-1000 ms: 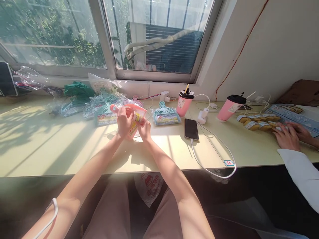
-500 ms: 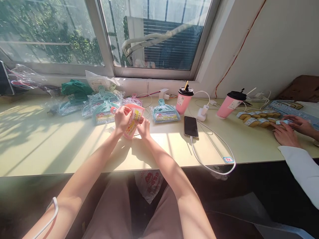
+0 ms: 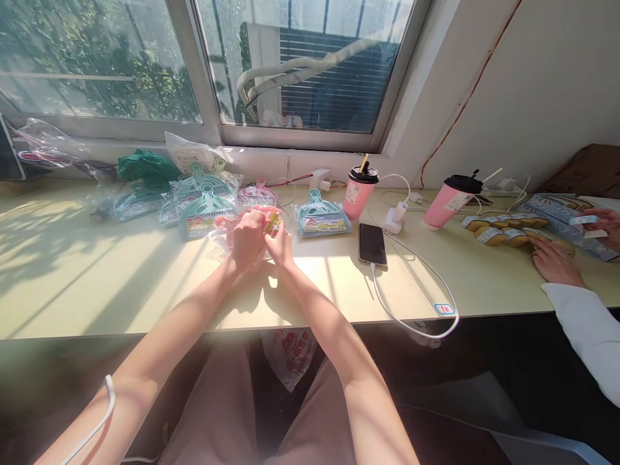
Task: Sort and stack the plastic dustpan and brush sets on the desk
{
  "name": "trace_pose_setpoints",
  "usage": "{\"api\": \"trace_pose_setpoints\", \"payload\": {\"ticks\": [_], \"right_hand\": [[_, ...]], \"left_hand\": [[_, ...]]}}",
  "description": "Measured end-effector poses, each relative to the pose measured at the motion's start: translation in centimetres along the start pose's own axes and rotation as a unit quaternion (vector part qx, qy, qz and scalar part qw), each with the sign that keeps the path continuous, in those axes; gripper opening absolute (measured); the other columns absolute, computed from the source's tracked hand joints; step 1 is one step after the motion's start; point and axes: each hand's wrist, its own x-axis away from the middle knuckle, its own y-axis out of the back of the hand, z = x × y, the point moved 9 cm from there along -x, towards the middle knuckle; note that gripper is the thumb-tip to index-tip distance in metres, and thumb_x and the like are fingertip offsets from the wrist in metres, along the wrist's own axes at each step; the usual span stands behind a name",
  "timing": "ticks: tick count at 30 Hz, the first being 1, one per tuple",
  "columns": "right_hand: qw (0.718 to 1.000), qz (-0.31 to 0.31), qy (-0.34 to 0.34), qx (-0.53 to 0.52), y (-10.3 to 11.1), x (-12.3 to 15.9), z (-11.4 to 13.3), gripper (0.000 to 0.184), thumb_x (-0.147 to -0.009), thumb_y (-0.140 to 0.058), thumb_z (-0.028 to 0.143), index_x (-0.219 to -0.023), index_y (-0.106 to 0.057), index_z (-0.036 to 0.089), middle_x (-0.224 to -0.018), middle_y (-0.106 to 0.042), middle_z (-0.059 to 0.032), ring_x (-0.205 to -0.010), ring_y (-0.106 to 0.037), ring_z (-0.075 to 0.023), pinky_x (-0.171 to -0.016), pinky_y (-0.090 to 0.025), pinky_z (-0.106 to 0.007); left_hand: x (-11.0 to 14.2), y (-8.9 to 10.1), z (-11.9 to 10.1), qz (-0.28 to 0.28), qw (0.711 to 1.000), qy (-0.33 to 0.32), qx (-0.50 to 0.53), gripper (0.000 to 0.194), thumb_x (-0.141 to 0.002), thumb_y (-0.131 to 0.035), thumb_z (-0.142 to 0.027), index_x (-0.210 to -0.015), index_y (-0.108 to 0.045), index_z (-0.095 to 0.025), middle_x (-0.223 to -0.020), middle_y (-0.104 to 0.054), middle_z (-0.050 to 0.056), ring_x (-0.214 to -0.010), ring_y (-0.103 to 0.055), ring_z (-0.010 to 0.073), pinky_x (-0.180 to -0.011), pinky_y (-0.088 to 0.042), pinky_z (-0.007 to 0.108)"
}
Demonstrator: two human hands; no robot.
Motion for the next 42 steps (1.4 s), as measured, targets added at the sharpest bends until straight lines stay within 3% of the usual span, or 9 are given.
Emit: {"api": "trace_pose_setpoints", "payload": {"ticks": [6, 14, 24, 31, 33, 35, 38, 40, 42], "right_hand": [[0.999, 0.019, 0.026, -0.001, -0.3, -0.3, 0.1, 0.041, -0.076, -0.071, 0.016, -0.116, -0.062, 0.023, -0.096, -0.08, -0.0032, -0.097, -0.078, -0.0286, -0.098, -0.062, -0.047], [0.996, 0.051, 0.059, -0.038, -1.2, -0.3, 0.3, 0.05, -0.077, -0.076, 0.019, -0.125, -0.064, 0.02, -0.105, -0.081, -0.0077, -0.101, -0.079, -0.03, -0.098, -0.063, -0.047], [0.984, -0.126, -0.011, -0.128, 2.9, -1.4, -1.9, 0.052, -0.078, -0.079, 0.028, -0.125, -0.06, 0.019, -0.105, -0.08, -0.0088, -0.101, -0.078, -0.0255, -0.096, -0.063, -0.044], [0.933, -0.212, -0.088, -0.279, 4.5, -1.3, -3.2, 0.028, -0.075, -0.078, 0.023, -0.098, -0.062, 0.02, -0.098, -0.079, -0.0042, -0.095, -0.076, -0.0187, -0.095, -0.063, -0.036], [0.923, -0.209, -0.093, -0.308, 4.6, -1.3, -3.2, 0.029, -0.075, -0.079, 0.026, -0.097, -0.062, 0.021, -0.098, -0.079, -0.0045, -0.097, -0.076, -0.0192, -0.093, -0.065, -0.036], [0.922, -0.196, -0.082, -0.324, 4.9, -1.6, -3.0, 0.03, -0.075, -0.081, 0.029, -0.096, -0.061, 0.022, -0.099, -0.079, -0.0052, -0.101, -0.076, -0.0198, -0.093, -0.065, -0.036], [0.919, -0.174, -0.063, -0.349, 5.3, -2.0, -2.5, 0.031, -0.076, -0.083, 0.03, -0.097, -0.061, 0.023, -0.1, -0.079, -0.0051, -0.105, -0.076, -0.0192, -0.097, -0.065, -0.036], [0.913, -0.152, -0.062, -0.374, 5.2, -2.0, -2.2, 0.033, -0.074, -0.084, 0.029, -0.097, -0.062, 0.023, -0.098, -0.079, -0.0043, -0.102, -0.077, -0.0193, -0.097, -0.066, -0.036], [0.912, -0.112, -0.061, -0.389, 4.4, -2.0, -1.6, 0.036, -0.07, -0.087, 0.028, -0.097, -0.063, 0.023, -0.095, -0.08, -0.0038, -0.098, -0.077, -0.0205, -0.095, -0.067, -0.038]], "left_hand": [[-0.2, 1.1, 1.0, -0.035, 0.999, 0.035, 0.013, 0.022, -0.104, -0.055, -0.03, -0.118, -0.066, -0.018, -0.11, -0.073, 0.015, -0.11, -0.069, 0.032, -0.086, -0.055, 0.038], [-0.5, 1.5, 0.1, -0.036, 0.998, -0.013, -0.053, 0.028, -0.104, -0.043, -0.016, -0.11, -0.07, -0.02, -0.105, -0.074, 0.014, -0.102, -0.071, 0.029, -0.085, -0.056, 0.035], [0.0, -0.6, -0.7, -0.004, 0.999, -0.022, -0.04, 0.038, -0.099, -0.058, -0.023, -0.137, -0.062, -0.021, -0.114, -0.075, 0.012, -0.107, -0.072, 0.0279, -0.085, -0.057, 0.034], [1.1, -2.5, -3.1, 0.074, 0.987, -0.137, 0.031, 0.014, -0.102, -0.056, -0.025, -0.105, -0.069, -0.024, -0.109, -0.072, 0.014, -0.112, -0.07, 0.0304, -0.091, -0.055, 0.038], [1.3, -1.8, -3.2, 0.042, 0.987, -0.126, 0.085, 0.015, -0.099, -0.065, -0.032, -0.111, -0.069, -0.024, -0.118, -0.071, 0.015, -0.12, -0.067, 0.0324, -0.103, -0.052, 0.043], [1.1, -0.2, -1.8, -0.04, 0.987, -0.054, 0.149, 0.037, -0.097, -0.069, -0.045, -0.127, -0.064, -0.023, -0.137, -0.064, 0.018, -0.135, -0.058, 0.0349, -0.115, -0.045, 0.05], [0.4, 0.8, 2.8, -0.128, 0.929, 0.127, 0.323, 0.058, -0.103, -0.05, -0.064, -0.144, -0.054, -0.025, -0.153, -0.054, 0.02, -0.15, -0.045, 0.0326, -0.12, -0.04, 0.054], [-0.4, -1.0, 4.7, -0.062, 0.85, 0.208, 0.479, 0.07, -0.103, -0.032, -0.075, -0.143, -0.057, -0.024, -0.147, -0.06, 0.02, -0.146, -0.052, 0.032, -0.115, -0.045, 0.055], [-1.2, -2.5, 4.3, 0.043, 0.778, 0.21, 0.591, 0.082, -0.099, -0.026, -0.083, -0.136, -0.065, -0.02, -0.136, -0.068, 0.021, -0.134, -0.062, 0.0342, -0.107, -0.052, 0.056]]}}
